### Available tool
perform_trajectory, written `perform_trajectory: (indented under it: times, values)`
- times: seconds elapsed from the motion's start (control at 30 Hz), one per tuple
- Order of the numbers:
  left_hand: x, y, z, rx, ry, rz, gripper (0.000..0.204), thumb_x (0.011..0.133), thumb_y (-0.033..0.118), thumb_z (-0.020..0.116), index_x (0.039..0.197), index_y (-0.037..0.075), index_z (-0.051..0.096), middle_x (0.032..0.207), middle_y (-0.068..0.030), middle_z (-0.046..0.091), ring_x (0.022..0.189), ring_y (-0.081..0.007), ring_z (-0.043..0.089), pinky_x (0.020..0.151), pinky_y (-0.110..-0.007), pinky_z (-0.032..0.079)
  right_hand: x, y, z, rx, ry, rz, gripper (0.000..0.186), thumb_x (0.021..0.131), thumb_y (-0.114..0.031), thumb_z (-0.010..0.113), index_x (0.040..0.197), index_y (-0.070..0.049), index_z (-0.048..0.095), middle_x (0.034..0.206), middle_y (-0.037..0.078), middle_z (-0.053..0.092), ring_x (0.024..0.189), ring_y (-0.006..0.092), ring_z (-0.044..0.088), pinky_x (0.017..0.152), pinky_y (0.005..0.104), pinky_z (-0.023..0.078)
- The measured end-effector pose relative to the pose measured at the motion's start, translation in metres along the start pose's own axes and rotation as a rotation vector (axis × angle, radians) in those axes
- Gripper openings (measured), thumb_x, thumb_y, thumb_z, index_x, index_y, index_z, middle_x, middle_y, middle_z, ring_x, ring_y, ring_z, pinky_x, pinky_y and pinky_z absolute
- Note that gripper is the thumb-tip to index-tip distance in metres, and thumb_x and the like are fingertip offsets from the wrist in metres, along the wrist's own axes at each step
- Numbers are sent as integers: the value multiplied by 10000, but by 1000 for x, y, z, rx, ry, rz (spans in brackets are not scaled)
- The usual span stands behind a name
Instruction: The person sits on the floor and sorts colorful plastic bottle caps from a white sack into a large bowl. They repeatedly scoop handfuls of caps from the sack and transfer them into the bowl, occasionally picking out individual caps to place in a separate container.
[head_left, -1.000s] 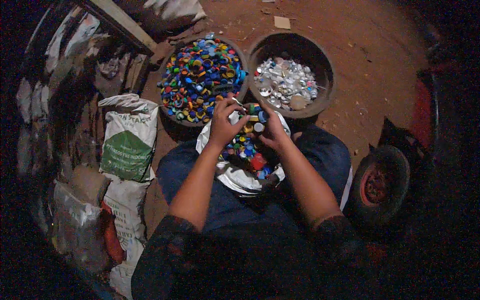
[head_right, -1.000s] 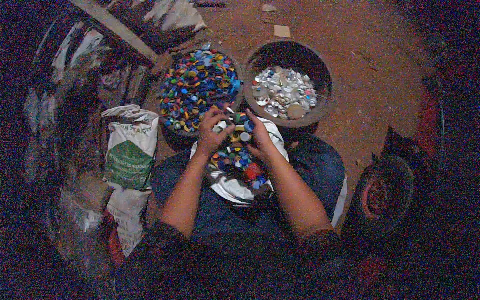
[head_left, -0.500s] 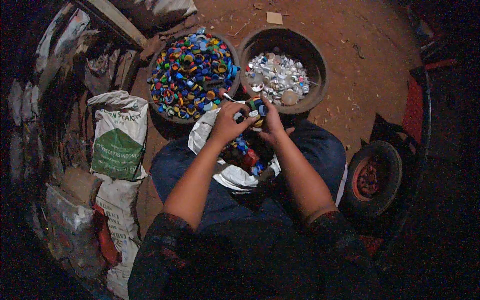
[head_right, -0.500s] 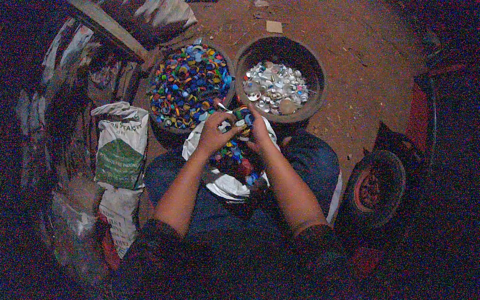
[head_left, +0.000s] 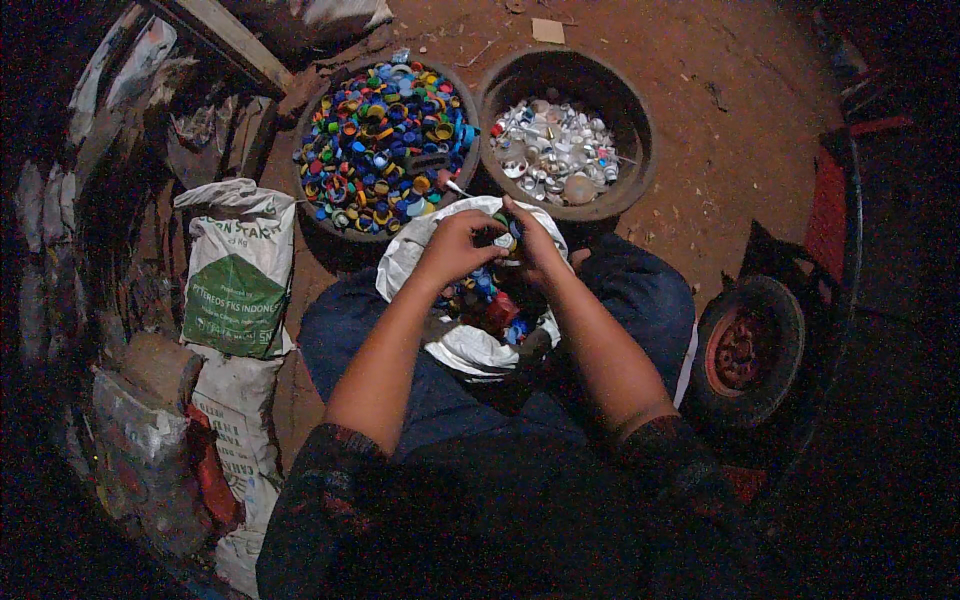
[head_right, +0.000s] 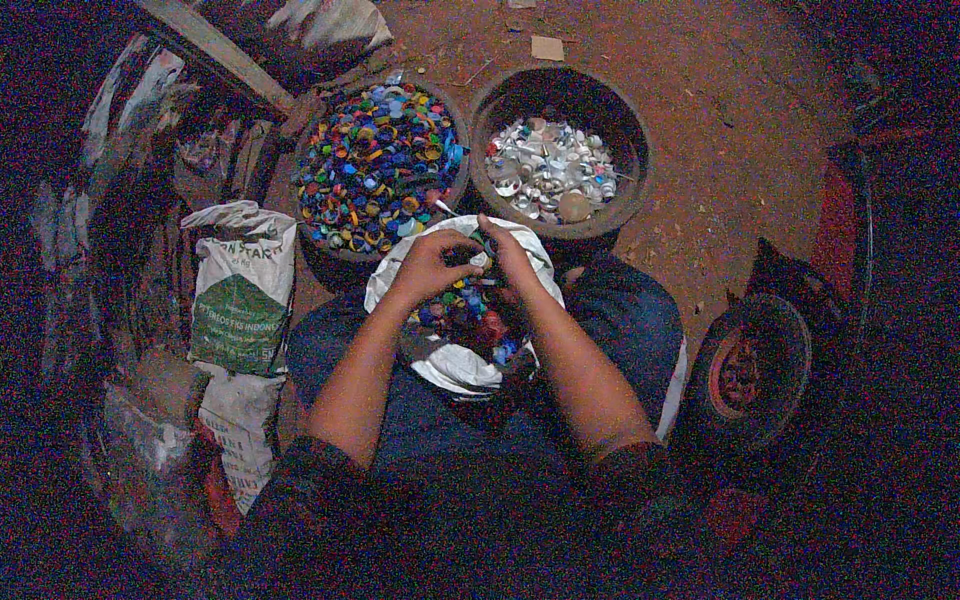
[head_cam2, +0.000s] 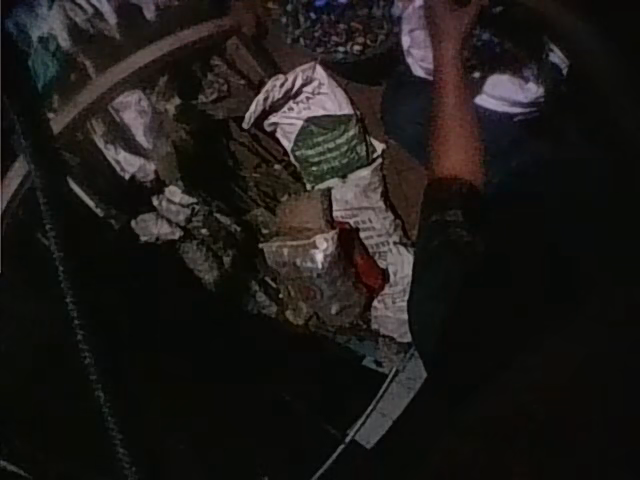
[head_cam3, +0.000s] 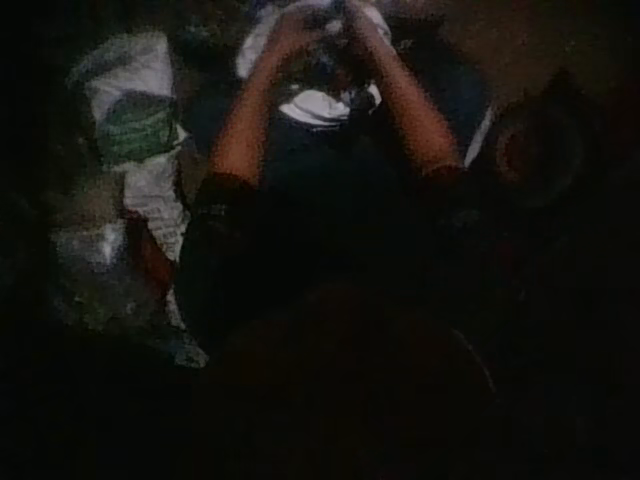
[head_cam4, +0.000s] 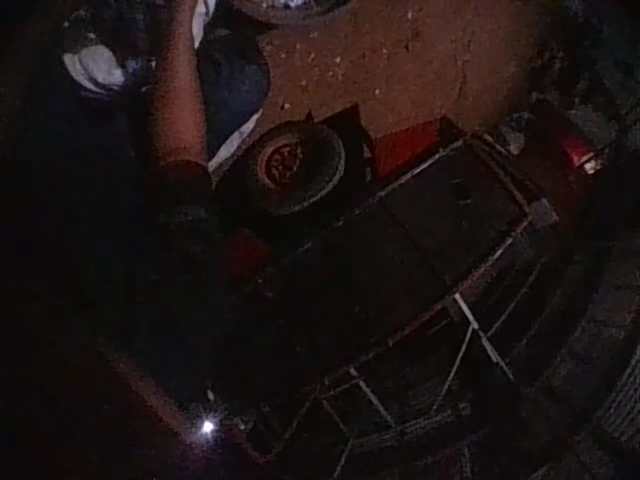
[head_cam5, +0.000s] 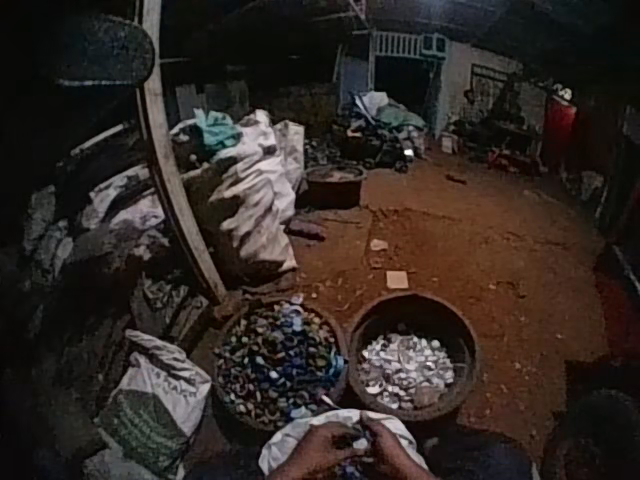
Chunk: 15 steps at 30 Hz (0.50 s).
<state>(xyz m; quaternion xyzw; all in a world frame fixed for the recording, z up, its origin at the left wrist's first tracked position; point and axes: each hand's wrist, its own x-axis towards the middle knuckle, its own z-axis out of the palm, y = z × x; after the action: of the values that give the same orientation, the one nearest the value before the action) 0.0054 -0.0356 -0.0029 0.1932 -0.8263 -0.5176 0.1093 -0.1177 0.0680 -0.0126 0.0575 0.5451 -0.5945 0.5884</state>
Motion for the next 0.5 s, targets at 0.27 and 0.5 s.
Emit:
perform_trajectory:
  times: [0.27,0.5]
  values:
    - [-2,-6,3,79,84,53,303,701,164,757,967,39,688,930,-133,672,872,-289,648,795,-356,502,13,6,-7,35,-36,-68,342,844,-439,615,876,-100,589,781,28,607,586,142,549,482,271,432]
    - [-2,-11,1,79,9,53,332,700,155,760,1003,47,676,996,-128,669,931,-279,644,832,-345,499,31,19,-15,-4,0,-63,347,856,-396,586,950,-63,614,886,67,621,723,178,558,598,303,453]
